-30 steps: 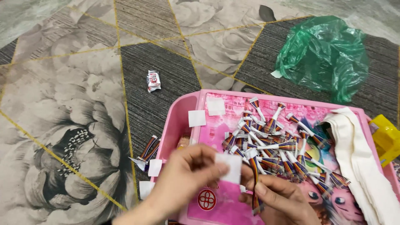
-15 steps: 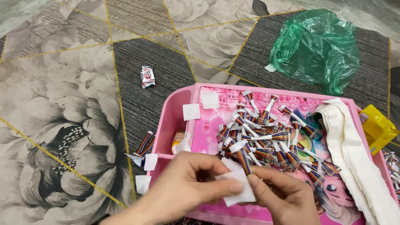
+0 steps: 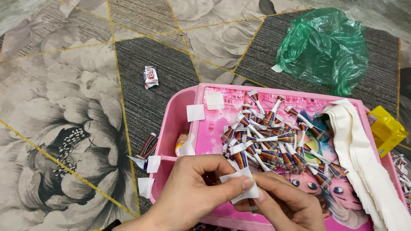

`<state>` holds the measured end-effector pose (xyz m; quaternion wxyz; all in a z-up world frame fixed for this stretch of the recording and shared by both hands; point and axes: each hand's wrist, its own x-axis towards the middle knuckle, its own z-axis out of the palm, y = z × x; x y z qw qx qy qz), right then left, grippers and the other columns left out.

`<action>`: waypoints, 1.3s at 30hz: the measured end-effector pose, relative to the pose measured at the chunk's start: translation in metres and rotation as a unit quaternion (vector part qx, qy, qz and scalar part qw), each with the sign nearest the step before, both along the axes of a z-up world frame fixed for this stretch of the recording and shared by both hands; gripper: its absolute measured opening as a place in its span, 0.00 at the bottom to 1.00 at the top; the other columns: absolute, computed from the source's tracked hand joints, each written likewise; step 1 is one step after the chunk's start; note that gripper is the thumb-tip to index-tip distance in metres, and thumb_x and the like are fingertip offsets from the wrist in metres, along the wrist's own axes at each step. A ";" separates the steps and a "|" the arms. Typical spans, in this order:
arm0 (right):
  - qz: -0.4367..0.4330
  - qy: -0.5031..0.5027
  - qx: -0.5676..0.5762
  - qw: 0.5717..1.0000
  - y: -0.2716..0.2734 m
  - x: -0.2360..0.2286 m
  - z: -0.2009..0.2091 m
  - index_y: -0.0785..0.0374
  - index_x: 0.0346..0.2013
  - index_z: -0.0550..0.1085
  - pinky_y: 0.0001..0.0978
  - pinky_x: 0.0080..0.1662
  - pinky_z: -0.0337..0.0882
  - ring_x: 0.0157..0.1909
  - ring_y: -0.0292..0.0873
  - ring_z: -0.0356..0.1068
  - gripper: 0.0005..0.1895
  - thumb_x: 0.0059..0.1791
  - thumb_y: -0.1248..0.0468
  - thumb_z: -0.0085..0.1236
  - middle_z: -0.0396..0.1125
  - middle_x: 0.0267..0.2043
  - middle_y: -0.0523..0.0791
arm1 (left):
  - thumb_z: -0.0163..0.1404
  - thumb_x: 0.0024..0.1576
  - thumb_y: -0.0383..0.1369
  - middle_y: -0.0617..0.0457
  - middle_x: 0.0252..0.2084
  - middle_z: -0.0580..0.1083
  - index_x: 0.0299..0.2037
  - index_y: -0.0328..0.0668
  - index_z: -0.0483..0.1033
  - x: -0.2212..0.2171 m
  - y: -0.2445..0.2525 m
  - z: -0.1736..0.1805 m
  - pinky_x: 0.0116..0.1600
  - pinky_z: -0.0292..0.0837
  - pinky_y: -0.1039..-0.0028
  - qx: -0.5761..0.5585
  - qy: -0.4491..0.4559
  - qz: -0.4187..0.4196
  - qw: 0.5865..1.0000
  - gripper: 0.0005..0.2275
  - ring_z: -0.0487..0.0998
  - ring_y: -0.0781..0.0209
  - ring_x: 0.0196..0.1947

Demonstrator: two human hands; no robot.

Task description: Wrapping small multi-colored wire bundles with white adhesive strips on a pink tray.

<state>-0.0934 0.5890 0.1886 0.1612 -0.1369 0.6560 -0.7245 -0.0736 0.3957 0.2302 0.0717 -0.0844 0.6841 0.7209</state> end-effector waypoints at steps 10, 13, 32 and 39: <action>0.014 -0.075 -0.091 0.993 0.002 -0.006 -0.003 0.75 0.35 0.72 0.36 0.26 0.77 0.23 0.47 0.74 0.09 0.40 0.79 0.54 0.71 0.21 0.55 | 0.61 0.42 0.30 0.53 0.16 0.73 0.19 0.31 0.77 -0.007 0.001 0.006 0.24 0.65 0.83 -0.019 -0.059 0.009 0.998 0.09 0.68 0.70 0.17; 0.047 -0.062 -0.144 0.987 0.001 -0.009 0.002 0.79 0.31 0.72 0.35 0.28 0.73 0.27 0.47 0.70 0.06 0.40 0.80 0.53 0.68 0.33 0.58 | 0.60 0.46 0.32 0.56 0.12 0.68 0.19 0.34 0.78 -0.012 -0.005 0.001 0.19 0.56 0.82 -0.032 -0.046 0.031 0.998 0.09 0.63 0.71 0.13; 0.052 0.267 0.178 0.946 0.007 -0.007 0.022 0.58 0.18 0.78 0.12 0.22 0.65 0.24 0.26 0.68 0.06 0.31 0.71 0.64 0.72 0.28 0.38 | 0.54 0.48 0.29 0.62 0.18 0.69 0.27 0.37 0.80 -0.009 -0.030 0.022 0.22 0.55 0.84 -0.078 -0.029 -0.268 0.960 0.04 0.59 0.75 0.17; 0.125 -0.119 0.055 0.983 0.017 -0.024 0.021 0.68 0.40 0.73 0.32 0.40 0.78 0.40 0.44 0.78 0.23 0.33 0.85 0.61 0.69 0.45 0.48 | 0.51 0.46 0.21 0.53 0.25 0.75 0.33 0.36 0.76 -0.006 -0.029 0.021 0.26 0.70 0.76 -0.168 0.320 -0.265 0.894 0.06 0.75 0.59 0.20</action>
